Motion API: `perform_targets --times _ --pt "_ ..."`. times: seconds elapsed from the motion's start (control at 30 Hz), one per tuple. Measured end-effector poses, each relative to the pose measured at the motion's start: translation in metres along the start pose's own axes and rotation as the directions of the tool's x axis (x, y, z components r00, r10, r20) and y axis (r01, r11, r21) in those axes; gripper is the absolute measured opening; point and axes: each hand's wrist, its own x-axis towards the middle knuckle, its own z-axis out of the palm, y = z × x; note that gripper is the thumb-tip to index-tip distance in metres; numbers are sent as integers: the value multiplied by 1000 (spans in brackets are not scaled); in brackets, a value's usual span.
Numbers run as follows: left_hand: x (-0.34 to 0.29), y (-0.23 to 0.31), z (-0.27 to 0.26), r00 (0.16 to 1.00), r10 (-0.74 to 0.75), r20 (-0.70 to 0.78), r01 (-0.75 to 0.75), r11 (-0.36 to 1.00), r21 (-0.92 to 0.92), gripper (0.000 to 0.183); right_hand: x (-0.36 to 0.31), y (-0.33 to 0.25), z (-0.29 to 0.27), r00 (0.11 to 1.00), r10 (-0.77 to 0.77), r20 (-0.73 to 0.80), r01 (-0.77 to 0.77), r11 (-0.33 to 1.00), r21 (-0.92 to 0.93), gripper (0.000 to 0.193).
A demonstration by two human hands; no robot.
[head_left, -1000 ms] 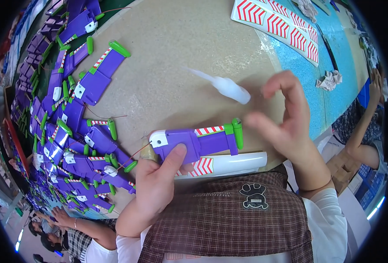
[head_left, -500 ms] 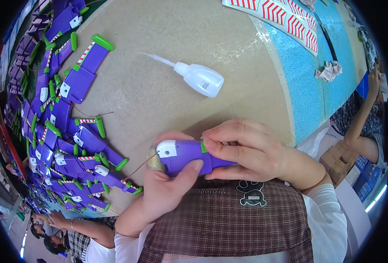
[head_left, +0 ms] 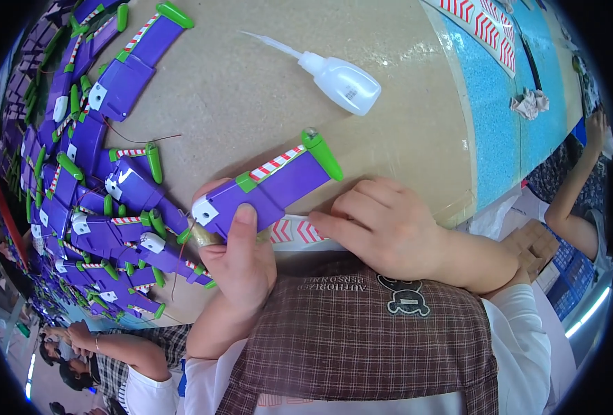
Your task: The person assembles toy wings by applying glue from a bottle, pressing plastic components together, and sticking adhesive decals onto the assembled pieces by hand.
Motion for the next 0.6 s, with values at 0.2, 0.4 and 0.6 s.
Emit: perform_targets --times 0.2,0.4,0.6 --pt "0 3 4 998 -21 61 13 992 127 31 2 9 4 901 -283 -328 353 918 179 7" --pt "-4 60 37 601 -724 340 545 682 488 39 2 -10 -38 812 583 -27 -95 178 979 11" --pt "1 52 48 545 -750 375 554 658 510 42 -5 -7 -37 817 542 200 -217 -33 976 6"
